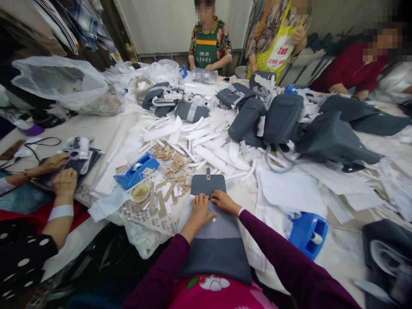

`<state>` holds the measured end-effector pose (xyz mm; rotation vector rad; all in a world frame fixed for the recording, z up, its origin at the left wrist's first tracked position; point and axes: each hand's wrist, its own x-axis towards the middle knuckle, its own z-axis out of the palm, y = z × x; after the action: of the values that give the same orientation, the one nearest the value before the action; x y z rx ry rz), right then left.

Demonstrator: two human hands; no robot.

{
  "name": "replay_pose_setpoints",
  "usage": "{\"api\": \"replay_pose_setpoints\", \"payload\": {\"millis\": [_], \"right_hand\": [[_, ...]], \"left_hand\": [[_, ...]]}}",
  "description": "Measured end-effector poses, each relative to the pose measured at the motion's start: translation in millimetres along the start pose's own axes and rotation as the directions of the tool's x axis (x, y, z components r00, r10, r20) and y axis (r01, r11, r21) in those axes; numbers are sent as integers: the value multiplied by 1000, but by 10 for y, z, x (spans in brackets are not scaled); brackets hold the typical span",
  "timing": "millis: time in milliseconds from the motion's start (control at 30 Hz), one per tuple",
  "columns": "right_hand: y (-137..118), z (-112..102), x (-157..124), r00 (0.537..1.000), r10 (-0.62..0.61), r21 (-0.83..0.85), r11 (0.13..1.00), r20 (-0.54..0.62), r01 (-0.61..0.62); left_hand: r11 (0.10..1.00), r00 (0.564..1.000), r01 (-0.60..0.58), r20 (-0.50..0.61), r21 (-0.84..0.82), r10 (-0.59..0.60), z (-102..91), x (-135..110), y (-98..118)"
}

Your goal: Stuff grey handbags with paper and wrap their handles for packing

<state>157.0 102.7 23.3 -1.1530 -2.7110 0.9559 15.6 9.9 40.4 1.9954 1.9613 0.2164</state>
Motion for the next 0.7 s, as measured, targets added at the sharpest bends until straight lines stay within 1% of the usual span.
{"api": "replay_pose_setpoints", "payload": {"millis": [133, 267, 333, 433, 500, 567, 633, 667, 700], "right_hand": [[-42, 30, -76, 1000, 6, -10, 1000, -21, -6], [-76, 66, -121, 999, 31, -19, 999, -40, -32], [-94, 72, -131, 998, 36, -19, 999, -45, -37], [-117, 68, -139, 998, 36, -20, 999, -44, -37], [-123, 65, -135, 999, 37, -21, 999, -33, -37], [-122, 67, -125, 999, 38, -24, 999, -20, -39], [-118, 73, -112, 999, 38, -31, 999, -11, -39], [-117, 76, -107, 999, 37, -36, 999, -9, -38], [-116, 77, -101, 999, 35, -42, 998, -8, -35]], "left_hand": [[999, 998, 6, -65, 51, -3, -11, -31, -113], [996, 997, -9, -75, 92, 16, -69, -51, -259], [994, 997, 2, -76, 110, 6, -89, -46, -298], [989, 997, 52, -63, 139, -44, -114, -12, -306], [981, 993, 115, -43, 157, -109, -147, 26, -294], [963, 980, 201, -42, 182, -196, -196, 62, -274], [935, 958, 286, -77, 209, -276, -243, 74, -243], [934, 957, 287, -99, 212, -272, -256, 65, -223], [949, 969, 242, -104, 203, -225, -258, 43, -200]]}}
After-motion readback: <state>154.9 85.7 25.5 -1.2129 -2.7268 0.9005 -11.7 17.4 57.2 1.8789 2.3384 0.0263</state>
